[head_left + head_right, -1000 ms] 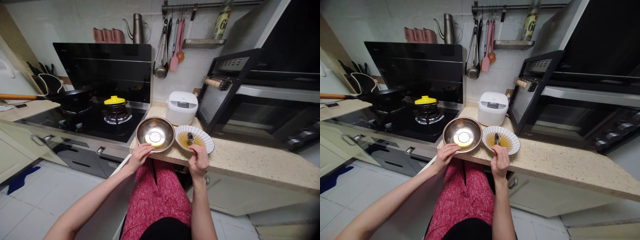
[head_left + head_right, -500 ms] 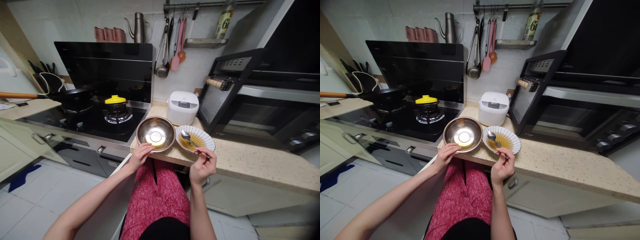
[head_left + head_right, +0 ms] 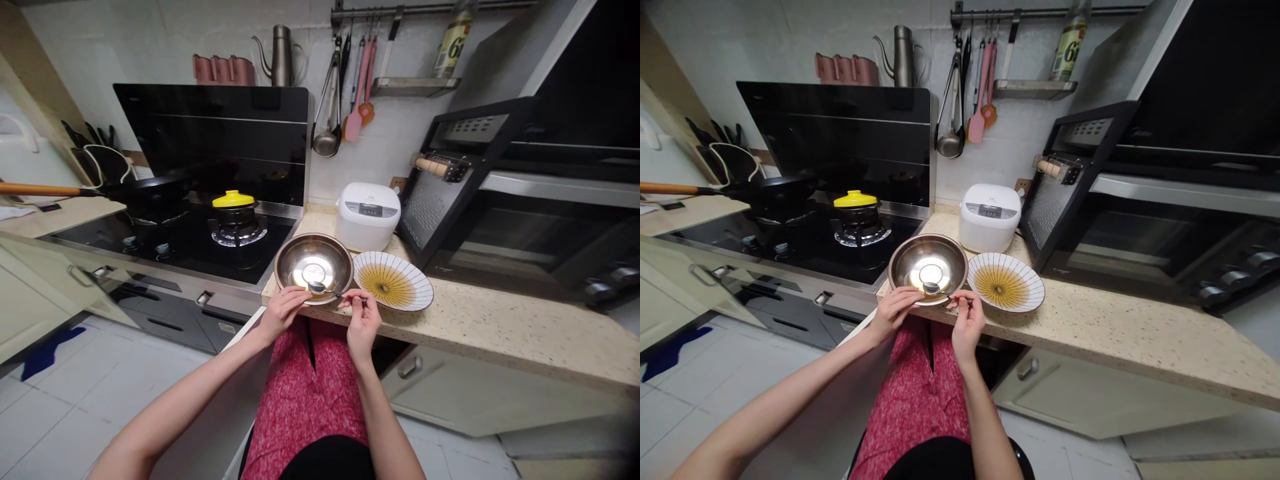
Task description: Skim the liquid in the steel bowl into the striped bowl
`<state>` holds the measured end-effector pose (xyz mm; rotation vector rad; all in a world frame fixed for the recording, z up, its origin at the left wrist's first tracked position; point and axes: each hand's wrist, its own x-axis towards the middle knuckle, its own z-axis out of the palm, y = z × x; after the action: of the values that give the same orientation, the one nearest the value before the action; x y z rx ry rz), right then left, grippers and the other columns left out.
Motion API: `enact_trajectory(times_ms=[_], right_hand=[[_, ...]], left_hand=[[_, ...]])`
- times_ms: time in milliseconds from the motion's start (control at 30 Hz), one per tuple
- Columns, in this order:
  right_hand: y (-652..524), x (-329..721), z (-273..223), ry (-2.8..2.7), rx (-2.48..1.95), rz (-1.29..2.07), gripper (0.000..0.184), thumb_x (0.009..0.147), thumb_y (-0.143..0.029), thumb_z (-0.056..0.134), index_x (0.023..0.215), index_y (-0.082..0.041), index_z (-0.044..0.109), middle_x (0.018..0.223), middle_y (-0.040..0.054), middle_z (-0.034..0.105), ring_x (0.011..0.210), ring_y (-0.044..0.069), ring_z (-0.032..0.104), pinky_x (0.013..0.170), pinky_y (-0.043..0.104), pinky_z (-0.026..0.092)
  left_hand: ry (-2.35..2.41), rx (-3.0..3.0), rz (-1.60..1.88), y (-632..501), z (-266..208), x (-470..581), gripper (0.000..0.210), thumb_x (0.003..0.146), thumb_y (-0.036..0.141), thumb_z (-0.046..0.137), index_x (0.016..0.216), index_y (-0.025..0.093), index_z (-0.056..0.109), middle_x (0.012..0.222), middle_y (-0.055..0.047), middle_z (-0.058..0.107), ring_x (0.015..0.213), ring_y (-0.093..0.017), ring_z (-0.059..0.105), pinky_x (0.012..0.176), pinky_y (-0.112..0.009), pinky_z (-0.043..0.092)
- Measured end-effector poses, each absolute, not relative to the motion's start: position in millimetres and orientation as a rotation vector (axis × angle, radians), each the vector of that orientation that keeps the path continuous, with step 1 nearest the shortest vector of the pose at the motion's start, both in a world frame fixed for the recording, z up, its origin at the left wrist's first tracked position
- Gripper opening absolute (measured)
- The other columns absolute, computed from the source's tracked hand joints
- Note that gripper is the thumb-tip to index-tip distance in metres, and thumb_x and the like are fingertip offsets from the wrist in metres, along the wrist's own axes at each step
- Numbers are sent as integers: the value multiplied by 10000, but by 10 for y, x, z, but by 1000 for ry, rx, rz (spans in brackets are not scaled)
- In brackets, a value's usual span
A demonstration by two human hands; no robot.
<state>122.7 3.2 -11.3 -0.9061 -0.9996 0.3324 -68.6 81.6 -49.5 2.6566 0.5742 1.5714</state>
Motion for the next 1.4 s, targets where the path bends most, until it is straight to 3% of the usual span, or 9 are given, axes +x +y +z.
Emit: enact_trajectory(times_ms=[800, 1400], right_hand=[[188, 1216, -285, -896, -847, 449, 261, 978, -452, 605, 902, -204, 634, 823, -2, 667, 634, 111, 614, 648, 261, 515], [131, 1397, 34, -826, -839, 268, 248, 980, -439, 605, 915, -200, 612, 841, 8, 645, 651, 116, 608, 660, 271, 515]], left_hand=[[556, 2659, 1557, 814, -471, -689, 330, 1018, 171, 596, 1334, 228, 673, 1147, -95, 785, 1134, -243, 699, 982, -432, 543], [544, 2621, 1569, 825, -491, -693, 323, 1023, 185, 588, 1326, 237, 684, 1134, -98, 787, 1129, -240, 704, 979, -424, 557]])
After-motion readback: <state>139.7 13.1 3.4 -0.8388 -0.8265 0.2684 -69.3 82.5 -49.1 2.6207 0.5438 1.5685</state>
